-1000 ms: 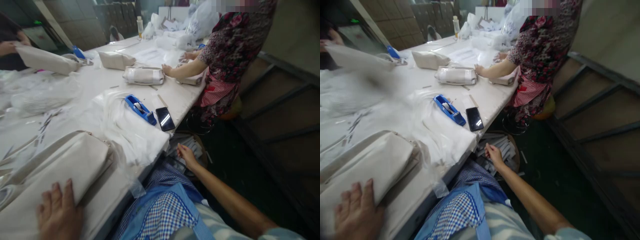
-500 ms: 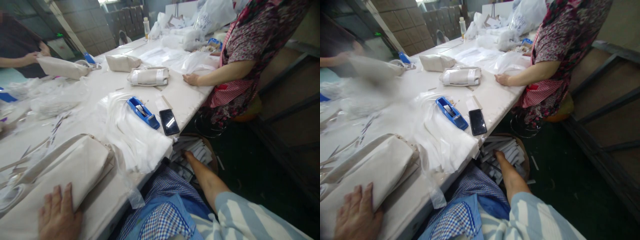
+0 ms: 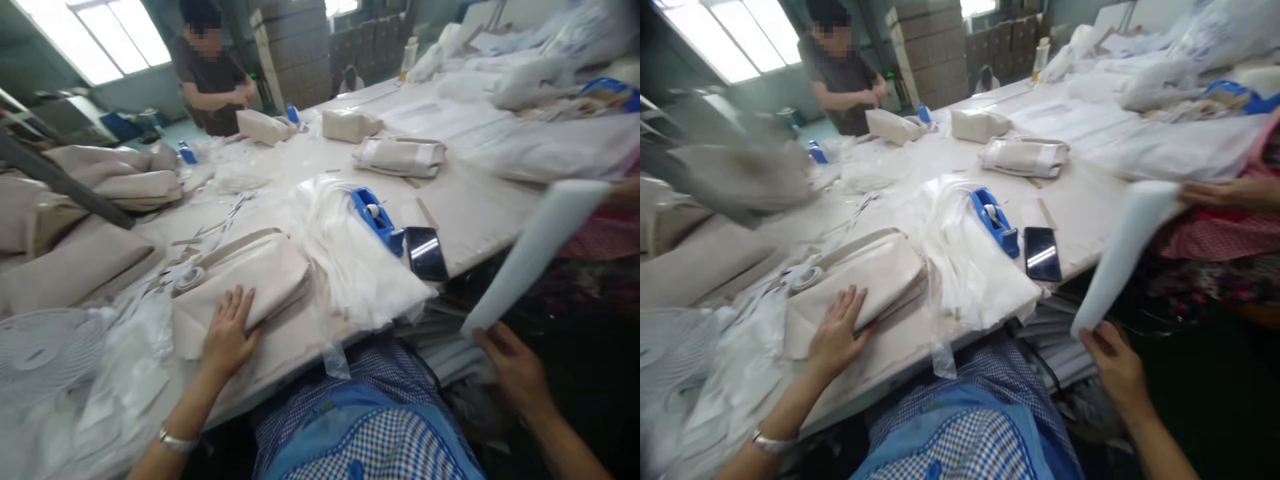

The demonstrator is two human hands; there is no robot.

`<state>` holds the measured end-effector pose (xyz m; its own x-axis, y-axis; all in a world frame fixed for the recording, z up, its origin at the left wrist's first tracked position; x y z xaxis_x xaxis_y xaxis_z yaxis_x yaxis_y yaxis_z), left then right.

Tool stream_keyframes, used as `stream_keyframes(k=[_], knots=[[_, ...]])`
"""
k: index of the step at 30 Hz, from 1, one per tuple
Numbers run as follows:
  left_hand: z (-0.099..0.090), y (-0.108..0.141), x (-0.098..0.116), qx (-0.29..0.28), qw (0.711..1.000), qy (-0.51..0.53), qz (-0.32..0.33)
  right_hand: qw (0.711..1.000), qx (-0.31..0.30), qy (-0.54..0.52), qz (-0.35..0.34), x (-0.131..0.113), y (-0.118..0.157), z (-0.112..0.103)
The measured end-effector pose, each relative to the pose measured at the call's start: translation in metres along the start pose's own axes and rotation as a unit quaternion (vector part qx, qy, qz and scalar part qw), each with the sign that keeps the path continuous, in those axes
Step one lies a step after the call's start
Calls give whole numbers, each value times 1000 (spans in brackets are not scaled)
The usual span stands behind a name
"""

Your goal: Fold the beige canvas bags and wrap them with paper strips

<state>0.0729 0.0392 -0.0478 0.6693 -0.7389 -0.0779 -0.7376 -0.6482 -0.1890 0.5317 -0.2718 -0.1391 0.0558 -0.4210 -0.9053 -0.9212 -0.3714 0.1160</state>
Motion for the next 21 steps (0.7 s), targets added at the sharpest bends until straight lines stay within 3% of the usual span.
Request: stream_keyframes(k=[2, 5, 7, 9, 11, 14, 17, 21], knots=[[-6, -4, -6, -48, 999, 21, 9, 976, -131, 49, -169, -74, 6, 19], [-18, -9, -14, -114, 992, 52, 17, 846, -272, 132, -438, -168, 52, 69], [-25, -13, -17, -143, 987, 72, 19, 764, -284, 177, -551, -204, 86, 110], [-31, -16, -20, -160, 983, 90, 23, 715, -275, 208, -608, -222, 114, 154], [-35, -18, -21, -166, 980, 106, 30, 700, -259, 220, -628, -230, 135, 195], [-39, -20, -23, -171, 976, 129, 42, 714, -230, 212, -627, -234, 153, 240], [-40, -20, -25, -178, 972, 146, 47, 721, -204, 212, -628, -232, 161, 267], [-34, -16, -24, -165, 976, 126, 60, 718, -165, 229, -637, -226, 159, 283]])
Point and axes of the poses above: each hand's wrist, its own y-axis away from the middle knuckle, its own z-axis out of the palm, x = y × z, the point moved 6 cm from there along -y, towards the middle knuckle, and after that the axes turned 11 degrees about z, right-handed, at the moved point
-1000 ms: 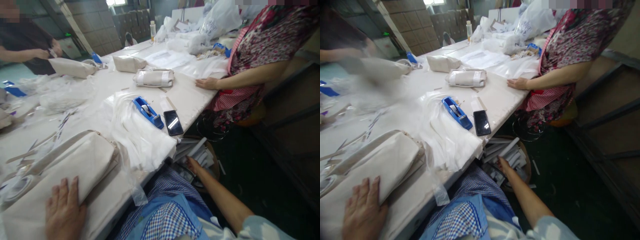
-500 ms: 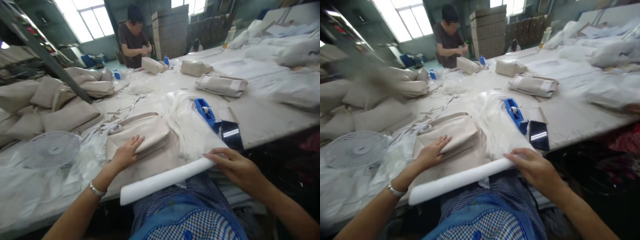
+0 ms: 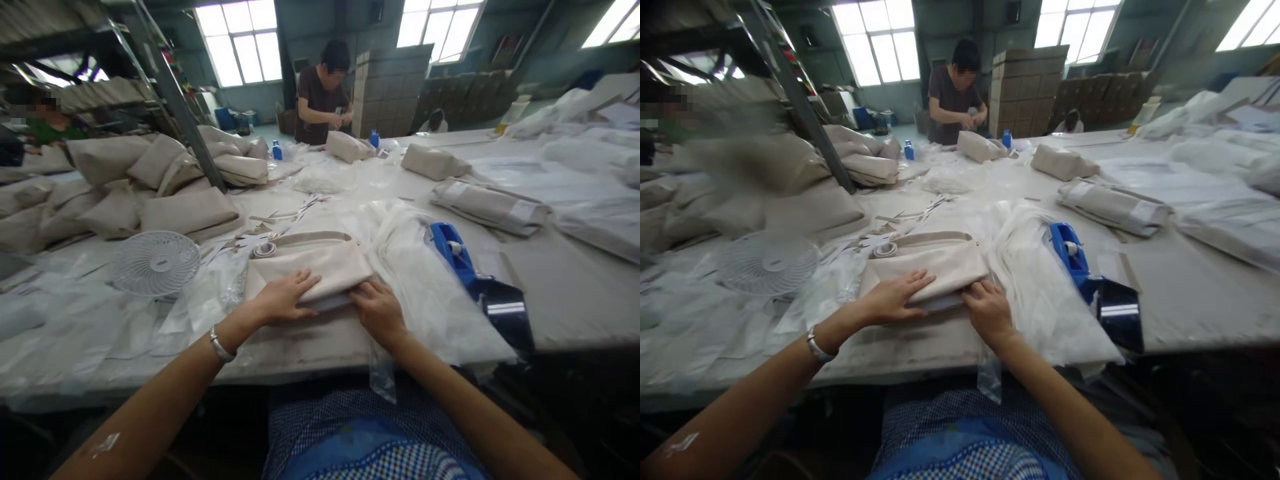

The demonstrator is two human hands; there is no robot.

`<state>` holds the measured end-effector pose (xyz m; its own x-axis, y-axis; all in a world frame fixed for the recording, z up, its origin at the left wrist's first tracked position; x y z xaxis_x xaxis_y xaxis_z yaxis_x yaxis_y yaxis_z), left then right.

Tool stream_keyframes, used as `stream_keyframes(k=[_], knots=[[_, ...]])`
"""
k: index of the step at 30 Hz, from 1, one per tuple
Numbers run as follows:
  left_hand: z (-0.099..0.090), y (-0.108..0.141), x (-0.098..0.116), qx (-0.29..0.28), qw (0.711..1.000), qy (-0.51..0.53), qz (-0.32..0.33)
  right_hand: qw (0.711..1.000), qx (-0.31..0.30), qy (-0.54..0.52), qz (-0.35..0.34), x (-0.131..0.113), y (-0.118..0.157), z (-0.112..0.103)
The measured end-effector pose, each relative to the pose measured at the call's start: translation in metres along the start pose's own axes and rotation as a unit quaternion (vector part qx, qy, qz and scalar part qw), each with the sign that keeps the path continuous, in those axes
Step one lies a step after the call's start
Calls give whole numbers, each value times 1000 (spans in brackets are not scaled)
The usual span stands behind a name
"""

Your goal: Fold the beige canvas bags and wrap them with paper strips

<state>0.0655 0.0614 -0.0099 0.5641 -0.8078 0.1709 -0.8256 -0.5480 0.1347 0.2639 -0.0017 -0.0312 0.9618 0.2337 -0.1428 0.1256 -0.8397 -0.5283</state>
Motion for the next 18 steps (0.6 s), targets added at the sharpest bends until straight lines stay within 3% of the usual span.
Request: stream_keyframes(k=[7, 12, 18], knots=[[24, 4, 10, 108, 989, -98, -23, 999, 25, -39, 1, 17, 8, 5], [30, 4, 16, 173, 976, -126, -37, 997, 56, -54, 30, 36, 9, 6], [39, 3, 18, 200, 966, -162, -35, 983, 101, -147, 35, 30, 11, -24]])
Point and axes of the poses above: each hand's wrist, its own y-axis away from the middle knuckle, its own z-axis out of the palm, x = y × z, the point moved 6 cm from there along -y, towards the middle knuckle, and after that the axes turned 11 degrees about z, right-handed, at the moved point
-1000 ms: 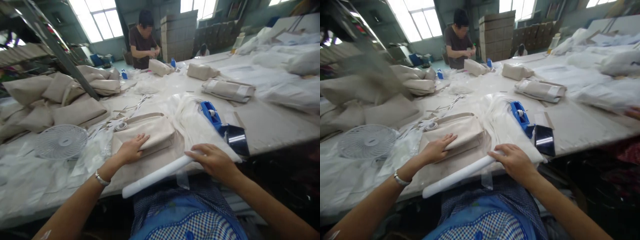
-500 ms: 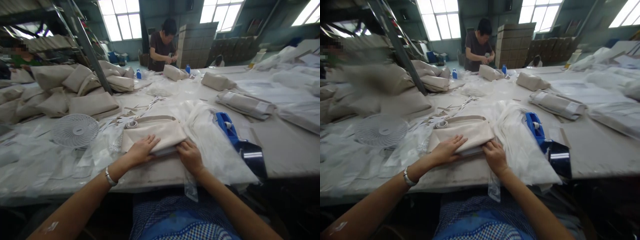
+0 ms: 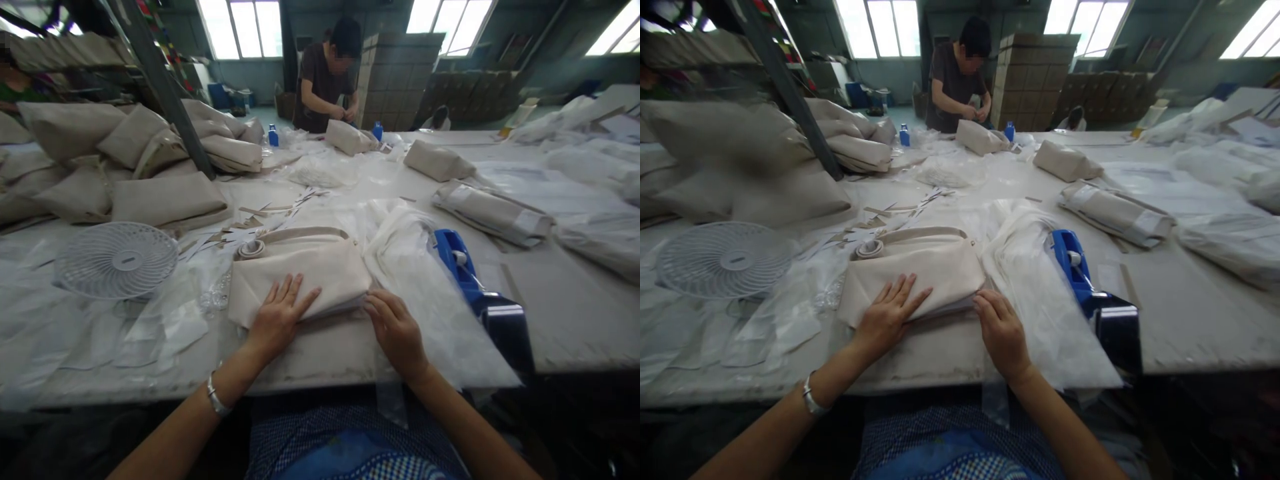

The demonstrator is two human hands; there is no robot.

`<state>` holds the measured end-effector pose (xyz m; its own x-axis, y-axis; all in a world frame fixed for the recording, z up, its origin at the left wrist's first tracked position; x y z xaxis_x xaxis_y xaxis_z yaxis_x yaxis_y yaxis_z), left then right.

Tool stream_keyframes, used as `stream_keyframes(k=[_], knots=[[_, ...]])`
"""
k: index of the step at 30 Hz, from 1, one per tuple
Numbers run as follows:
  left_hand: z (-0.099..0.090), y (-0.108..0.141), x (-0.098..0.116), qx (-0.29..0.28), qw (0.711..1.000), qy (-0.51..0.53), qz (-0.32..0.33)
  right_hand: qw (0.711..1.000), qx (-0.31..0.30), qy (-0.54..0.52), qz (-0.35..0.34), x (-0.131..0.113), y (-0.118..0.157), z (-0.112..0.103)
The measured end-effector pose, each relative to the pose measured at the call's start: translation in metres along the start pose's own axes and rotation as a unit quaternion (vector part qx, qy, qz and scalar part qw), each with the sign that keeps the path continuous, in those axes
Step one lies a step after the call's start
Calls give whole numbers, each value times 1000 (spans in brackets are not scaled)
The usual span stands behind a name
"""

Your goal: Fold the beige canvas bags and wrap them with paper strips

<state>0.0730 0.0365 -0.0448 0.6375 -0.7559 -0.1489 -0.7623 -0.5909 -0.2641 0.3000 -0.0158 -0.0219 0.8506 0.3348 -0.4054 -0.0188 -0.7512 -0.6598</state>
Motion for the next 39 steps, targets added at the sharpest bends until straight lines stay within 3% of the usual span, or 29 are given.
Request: stream_keyframes(k=[3, 8, 11, 13, 14, 16, 18, 19, 21, 23, 25, 28, 31, 34, 37, 39], knots=[[6, 3, 6, 20, 1000, -17, -9, 998, -29, -39, -29, -16, 1, 5], [12, 2, 21, 49, 996, -58, -52, 985, -158, -39, -53, -23, 16, 43], [14, 3, 25, 58, 994, -63, -72, 975, -179, -130, 28, -18, 26, 41], [15, 3, 26, 60, 994, -57, -74, 945, -192, -217, 155, -11, 32, 37], [15, 4, 25, 60, 994, -55, -73, 911, -207, -264, 242, -6, 36, 38], [16, 4, 24, 60, 994, -55, -70, 798, -240, -369, 412, 0, 47, 47], [16, 5, 23, 58, 994, -58, -68, 666, -243, -478, 519, -2, 54, 58], [15, 5, 22, 56, 994, -59, -68, 615, -231, -522, 544, -4, 54, 63], [14, 5, 22, 53, 994, -60, -69, 556, -203, -582, 558, -7, 50, 70], [12, 5, 22, 51, 995, -58, -68, 536, -176, -615, 551, -8, 46, 76], [9, 6, 22, 52, 995, -47, -64, 542, -144, -633, 533, -10, 43, 82], [1, 10, 20, 72, 995, -27, -60, 599, -105, -635, 476, -22, 39, 84], [-11, 19, 13, 118, 989, -35, -82, 685, -112, -608, 385, -45, 30, 74], [-22, 31, 3, 160, 980, -45, -108, 779, -159, -528, 297, -61, 19, 53], [-28, 38, -5, 181, 977, -32, -109, 905, -170, -329, 208, -45, 8, 22], [-32, 39, -10, 192, 975, -21, -112, 969, -142, -127, 157, -22, 1, 5]])
Point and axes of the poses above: each hand's wrist, its own y-axis away from the middle knuckle, its own z-axis out of the palm, x = y × z, the point moved 6 cm from there along -y, towards the middle knuckle, and after that the axes turned 11 degrees about z, right-handed, at the moved point
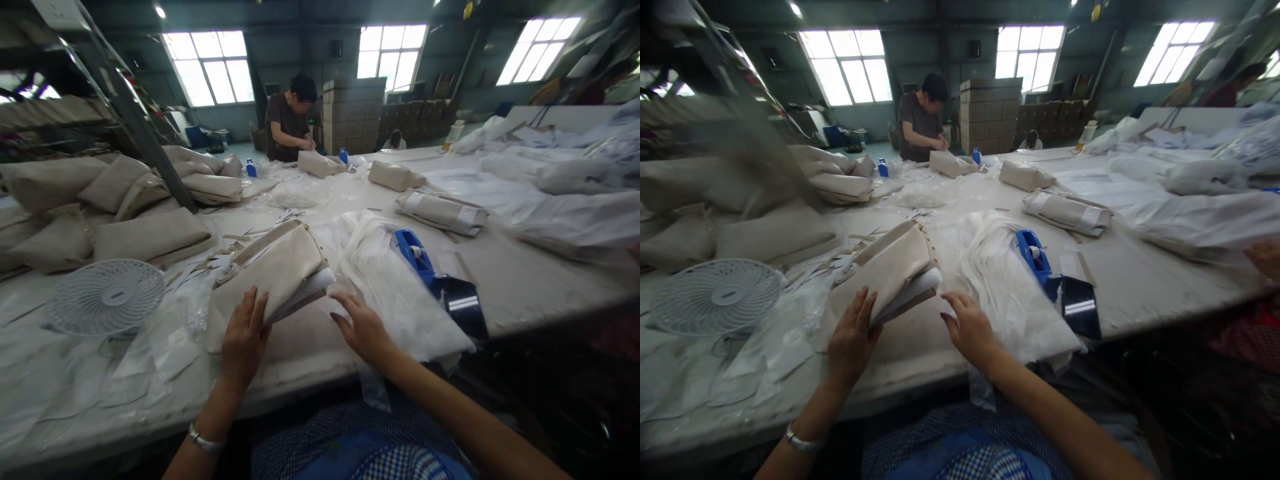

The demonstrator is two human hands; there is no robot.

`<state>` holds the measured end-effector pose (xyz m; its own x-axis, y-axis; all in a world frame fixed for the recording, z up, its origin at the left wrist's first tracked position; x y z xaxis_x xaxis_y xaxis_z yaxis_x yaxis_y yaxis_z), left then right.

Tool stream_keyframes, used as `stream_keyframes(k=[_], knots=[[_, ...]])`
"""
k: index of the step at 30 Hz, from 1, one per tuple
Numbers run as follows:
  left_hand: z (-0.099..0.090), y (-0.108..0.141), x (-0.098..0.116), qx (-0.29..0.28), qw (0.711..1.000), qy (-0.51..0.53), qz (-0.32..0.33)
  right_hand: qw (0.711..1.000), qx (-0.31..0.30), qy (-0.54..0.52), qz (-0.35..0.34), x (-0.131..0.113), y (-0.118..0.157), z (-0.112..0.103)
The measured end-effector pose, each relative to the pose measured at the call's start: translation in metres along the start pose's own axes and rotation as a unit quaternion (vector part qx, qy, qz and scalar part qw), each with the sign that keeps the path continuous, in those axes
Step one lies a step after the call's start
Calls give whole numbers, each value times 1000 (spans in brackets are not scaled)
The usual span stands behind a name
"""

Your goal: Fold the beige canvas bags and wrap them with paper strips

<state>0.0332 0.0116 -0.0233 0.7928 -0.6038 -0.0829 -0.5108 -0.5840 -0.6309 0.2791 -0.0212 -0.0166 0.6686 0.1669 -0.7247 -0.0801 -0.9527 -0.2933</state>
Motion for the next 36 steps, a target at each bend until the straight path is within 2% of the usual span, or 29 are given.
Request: stream_keyframes(k=[2, 4, 6, 7, 9, 11, 13, 15, 16, 18, 20, 22, 24, 26, 29, 31, 33, 36], knots=[[-4, -3, -4, 11, 1000, 9, -19, 982, 49, 183, 1, 19, -10, -17], [-7, -6, -7, 23, 999, 15, -44, 953, 57, 297, 24, 34, -21, -26], [-9, -8, -9, 31, 997, 19, -62, 942, 53, 330, 43, 39, -32, -28], [-10, -9, -10, 33, 997, 21, -67, 946, 54, 316, 49, 37, -35, -29], [-11, -10, -11, 34, 997, 24, -69, 973, 54, 215, 66, 29, -37, -26], [-12, -9, -12, 33, 997, 27, -67, 995, 19, 17, 95, 23, -30, -16], [-12, -9, -13, 33, 997, 30, -66, 972, -54, -184, 134, 22, -13, 4], [-13, -8, -13, 34, 997, 33, -65, 944, -123, -257, 165, 24, 9, 24], [-13, -8, -13, 34, 997, 34, -65, 948, -145, -232, 164, 26, 19, 29], [-12, -7, -14, 34, 997, 37, -62, 976, -148, -95, 126, 27, 34, 30], [-12, -7, -13, 33, 997, 37, -58, 989, -108, 72, 72, 20, 37, 22], [-12, -7, -13, 32, 997, 38, -54, 982, -67, 176, 24, 6, 32, 15], [-11, -7, -13, 30, 997, 39, -55, 977, -63, 201, -27, -12, 23, 22], [-11, -8, -13, 27, 997, 43, -58, 974, -95, 197, -54, -21, 11, 44], [-11, -10, -13, 25, 997, 46, -58, 961, -178, 208, -37, -15, -12, 90], [-11, -10, -13, 26, 997, 42, -55, 954, -207, 210, -50, -9, -32, 111], [-11, -10, -13, 18, 998, 34, -47, 956, -198, 199, -79, -8, -53, 115], [-10, -9, -13, -4, 999, 22, -32, 966, -163, 178, -89, -7, -65, 102]])
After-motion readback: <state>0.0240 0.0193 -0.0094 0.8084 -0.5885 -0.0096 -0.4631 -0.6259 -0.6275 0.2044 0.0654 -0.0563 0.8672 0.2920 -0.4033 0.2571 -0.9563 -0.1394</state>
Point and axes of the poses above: each hand's wrist, its own y-axis away from the middle knuckle, its own z-axis out of the palm, x = y × z, the point moved 6 cm from there along -y, towards the middle knuckle, and after that the axes turned 11 degrees about z, right-handed, at the moved point
